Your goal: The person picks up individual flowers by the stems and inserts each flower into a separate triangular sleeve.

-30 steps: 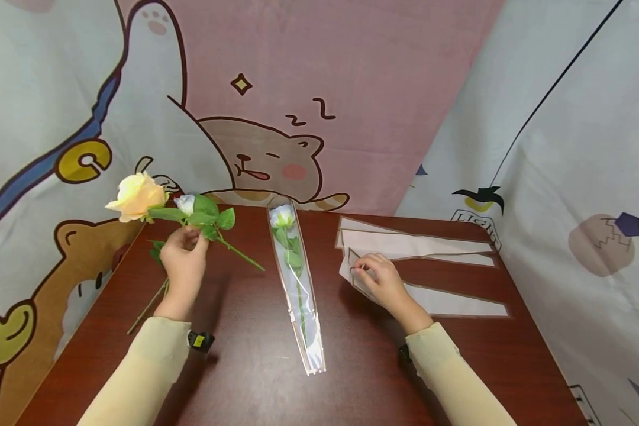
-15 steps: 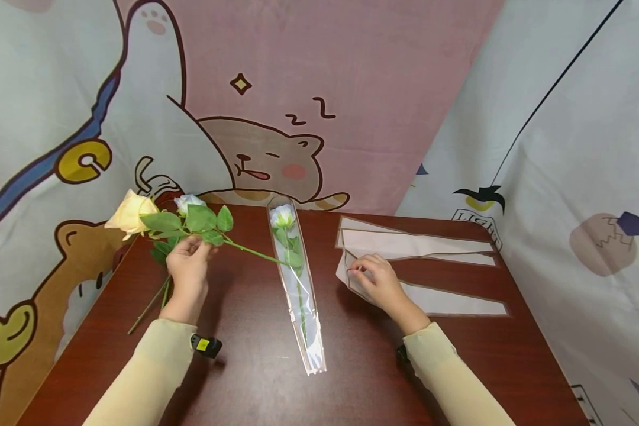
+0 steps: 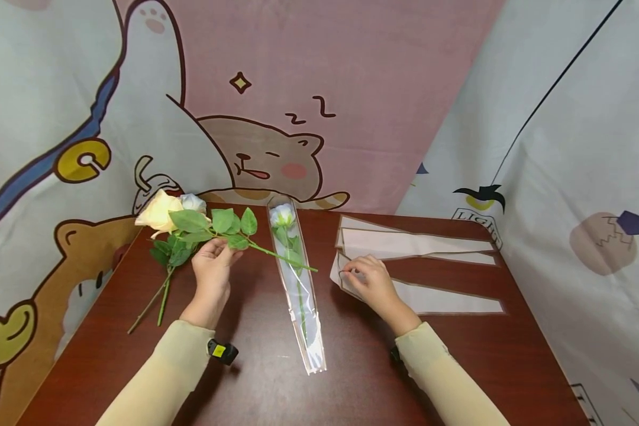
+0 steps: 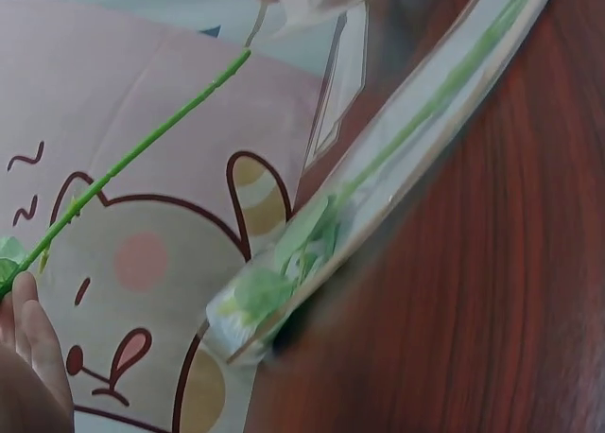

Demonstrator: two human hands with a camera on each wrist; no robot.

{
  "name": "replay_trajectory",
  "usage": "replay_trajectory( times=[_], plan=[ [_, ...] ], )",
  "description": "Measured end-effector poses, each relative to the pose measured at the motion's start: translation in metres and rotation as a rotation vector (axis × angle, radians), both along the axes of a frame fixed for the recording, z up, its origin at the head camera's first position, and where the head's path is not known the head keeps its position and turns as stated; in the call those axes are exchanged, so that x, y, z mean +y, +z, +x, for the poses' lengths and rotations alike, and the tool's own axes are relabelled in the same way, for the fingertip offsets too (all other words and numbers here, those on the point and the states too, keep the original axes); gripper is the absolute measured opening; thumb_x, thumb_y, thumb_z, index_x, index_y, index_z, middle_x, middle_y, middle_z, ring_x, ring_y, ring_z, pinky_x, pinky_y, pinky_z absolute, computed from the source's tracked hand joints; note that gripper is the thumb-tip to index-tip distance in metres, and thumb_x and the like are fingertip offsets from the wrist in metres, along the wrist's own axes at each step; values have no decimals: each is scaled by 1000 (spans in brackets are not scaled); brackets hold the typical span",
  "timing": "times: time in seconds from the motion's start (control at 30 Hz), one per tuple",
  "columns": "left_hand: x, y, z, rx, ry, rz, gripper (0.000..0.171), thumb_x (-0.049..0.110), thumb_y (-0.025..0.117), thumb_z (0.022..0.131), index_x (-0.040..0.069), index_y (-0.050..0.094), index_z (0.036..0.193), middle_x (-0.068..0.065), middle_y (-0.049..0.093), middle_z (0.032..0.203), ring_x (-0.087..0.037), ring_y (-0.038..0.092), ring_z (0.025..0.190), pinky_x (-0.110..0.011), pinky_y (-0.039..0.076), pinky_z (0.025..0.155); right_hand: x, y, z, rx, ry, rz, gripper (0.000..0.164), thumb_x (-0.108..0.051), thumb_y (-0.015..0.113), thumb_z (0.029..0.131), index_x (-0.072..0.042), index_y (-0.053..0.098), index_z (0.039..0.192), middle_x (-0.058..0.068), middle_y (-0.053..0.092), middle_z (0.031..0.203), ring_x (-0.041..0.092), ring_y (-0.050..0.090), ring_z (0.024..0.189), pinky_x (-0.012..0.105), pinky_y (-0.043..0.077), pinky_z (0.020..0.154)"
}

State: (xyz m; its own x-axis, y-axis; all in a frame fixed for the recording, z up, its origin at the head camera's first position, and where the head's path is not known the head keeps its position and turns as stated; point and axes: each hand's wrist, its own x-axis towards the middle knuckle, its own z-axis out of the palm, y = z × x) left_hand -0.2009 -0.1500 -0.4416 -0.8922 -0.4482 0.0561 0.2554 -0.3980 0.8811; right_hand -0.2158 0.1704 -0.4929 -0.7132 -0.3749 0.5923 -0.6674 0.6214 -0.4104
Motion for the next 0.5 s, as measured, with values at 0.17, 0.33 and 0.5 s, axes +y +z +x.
replay_trajectory(
  times=[0.17, 0.33, 0.5],
  plan=[
    [11, 2, 2, -8, -11, -8, 10, -2, 66, 74, 4, 58, 73, -3, 59, 64, -13, 59, 60, -33, 53, 63, -3, 1, 0, 6, 0, -15, 6, -18, 67, 77, -18, 63, 81, -11, 61, 82, 14, 50, 74, 29, 34, 66],
    [20, -1, 1, 21, -15, 14, 10, -2, 67, 73, 0, 58, 74, -3, 58, 64, -11, 59, 61, -31, 53, 62, -6, 3, 1, 14, 8, -24, 5, -18, 67, 77, -17, 63, 81, -10, 61, 82, 12, 49, 74, 29, 35, 66],
    [25, -29, -7, 127, -46, 42, 13, -1, 70, 70, -2, 59, 77, -8, 60, 69, -14, 60, 64, -27, 53, 59, -9, 2, 2, 26, 16, -34, 5, -19, 67, 77, -18, 63, 80, -11, 62, 82, 9, 49, 75, 29, 35, 67]
  ],
)
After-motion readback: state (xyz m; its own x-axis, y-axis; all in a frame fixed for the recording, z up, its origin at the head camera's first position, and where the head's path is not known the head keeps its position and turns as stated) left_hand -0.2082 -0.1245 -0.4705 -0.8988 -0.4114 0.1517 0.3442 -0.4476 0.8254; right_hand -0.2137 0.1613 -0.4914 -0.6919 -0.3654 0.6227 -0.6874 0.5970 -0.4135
